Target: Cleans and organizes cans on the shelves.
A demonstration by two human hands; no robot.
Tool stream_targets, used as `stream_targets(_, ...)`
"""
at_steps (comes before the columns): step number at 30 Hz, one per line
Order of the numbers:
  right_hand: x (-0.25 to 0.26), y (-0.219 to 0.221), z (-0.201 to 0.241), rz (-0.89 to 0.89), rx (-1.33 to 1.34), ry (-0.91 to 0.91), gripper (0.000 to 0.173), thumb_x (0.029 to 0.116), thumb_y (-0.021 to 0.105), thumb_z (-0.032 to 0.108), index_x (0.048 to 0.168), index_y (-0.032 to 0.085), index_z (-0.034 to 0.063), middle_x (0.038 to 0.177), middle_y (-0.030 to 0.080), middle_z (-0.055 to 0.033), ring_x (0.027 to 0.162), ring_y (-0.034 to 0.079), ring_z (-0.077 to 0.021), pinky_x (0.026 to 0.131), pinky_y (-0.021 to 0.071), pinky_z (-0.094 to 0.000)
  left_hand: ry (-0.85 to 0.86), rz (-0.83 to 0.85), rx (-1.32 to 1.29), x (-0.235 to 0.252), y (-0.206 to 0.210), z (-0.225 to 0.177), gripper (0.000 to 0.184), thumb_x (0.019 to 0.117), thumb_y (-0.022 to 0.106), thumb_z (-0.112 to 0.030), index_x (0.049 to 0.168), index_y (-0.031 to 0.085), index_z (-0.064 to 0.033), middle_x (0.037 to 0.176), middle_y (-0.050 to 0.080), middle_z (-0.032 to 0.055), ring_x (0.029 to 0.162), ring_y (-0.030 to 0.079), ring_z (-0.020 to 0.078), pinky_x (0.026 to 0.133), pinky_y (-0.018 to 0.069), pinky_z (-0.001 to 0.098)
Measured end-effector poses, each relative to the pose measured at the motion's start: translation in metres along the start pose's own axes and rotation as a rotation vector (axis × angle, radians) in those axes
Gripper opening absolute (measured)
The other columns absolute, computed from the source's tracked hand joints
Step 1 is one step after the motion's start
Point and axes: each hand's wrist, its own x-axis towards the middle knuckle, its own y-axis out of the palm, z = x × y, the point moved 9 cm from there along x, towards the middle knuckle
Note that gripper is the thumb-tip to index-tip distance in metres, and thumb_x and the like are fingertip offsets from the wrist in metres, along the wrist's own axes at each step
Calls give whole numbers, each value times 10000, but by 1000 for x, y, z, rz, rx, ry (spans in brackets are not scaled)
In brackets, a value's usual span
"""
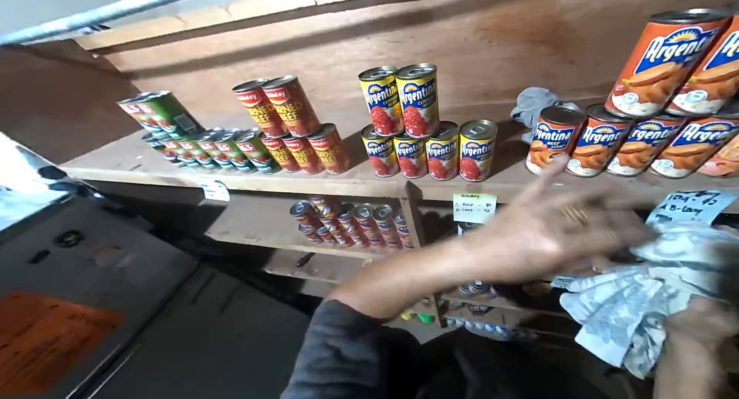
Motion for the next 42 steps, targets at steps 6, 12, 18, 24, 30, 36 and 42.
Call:
stream_targets(6, 14, 12, 15, 37, 471, -401, 484, 989, 638, 312, 1341, 554, -10, 1328, 638, 59, 1267, 553, 14, 1113, 438, -215, -347, 521, 537, 16, -56, 116, 712, 818, 833, -434, 1392, 615, -73, 1376, 641, 171, 1449, 422, 411, 1235, 137, 629)
stream_targets(12, 10, 32, 22, 123, 569, -418, 458, 965, 659, 367, 1334, 607, 100, 1326, 645, 94, 1259, 581, -33, 1104, 468, -253, -582, 1019, 587, 15, -29, 170, 594, 832, 841, -397, 1297, 661, -75, 1168, 700, 182, 1228, 598, 388, 1207, 177, 653)
stream_targets(18, -14, 34, 16, -67, 429, 423, 276, 1011, 449, -26, 1229, 455, -196, 1046, 570, -44, 977, 547, 119, 918, 449, -83, -366, 411, 240, 30, -57, 105, 586, 699, 839, -523, 1139, 749, -147, 1033, 674, 91, 965, 654, 261, 780, 518, 498)
stream_targets(24, -48, 63, -8, 126, 855, 559, 334, 1103, 258, 273, 1244, 514, 111, 1050, 661, 86, 1021, 637, 27, 895, 550, -179, -240, -133, -389, -12, 60, 27, 585, 708, 926, -222, 1196, 717, 24, 1113, 751, 147, 999, 734, 233, 853, 608, 422)
stream_targets(30, -74, 47, -35, 295, 518, 520, 289, 1069, 384, 73, 1309, 481, -56, 1155, 629, -12, 1072, 595, 38, 945, 501, -151, -209, -301, -629, -39, 128, 28, 515, 686, 893, -138, 1109, 714, 94, 1081, 742, 218, 1063, 715, 293, 1018, 546, 410)
stream_targets(36, -10, -36, -41, -110, -167, 618, 444, 1075, 398, 79, 1439, 398, -175, 1446, 466, -352, 1336, 491, -324, 1144, 364, -388, -511, -3, -835, -52, 178, 40, 686, 660, 914, -133, 1251, 638, 80, 1112, 724, 190, 1037, 710, 231, 950, 571, 408)
stream_targets(42, -13, 12, 47, 240, -374, -389, 360, 987, 558, 278, 1115, 722, -15, 1251, 677, -187, 1188, 619, -355, 988, 506, -466, -634, 160, -789, -45, 208, 41, 586, 689, 876, -106, 1182, 628, 91, 1061, 696, 206, 1007, 685, 265, 906, 556, 449)
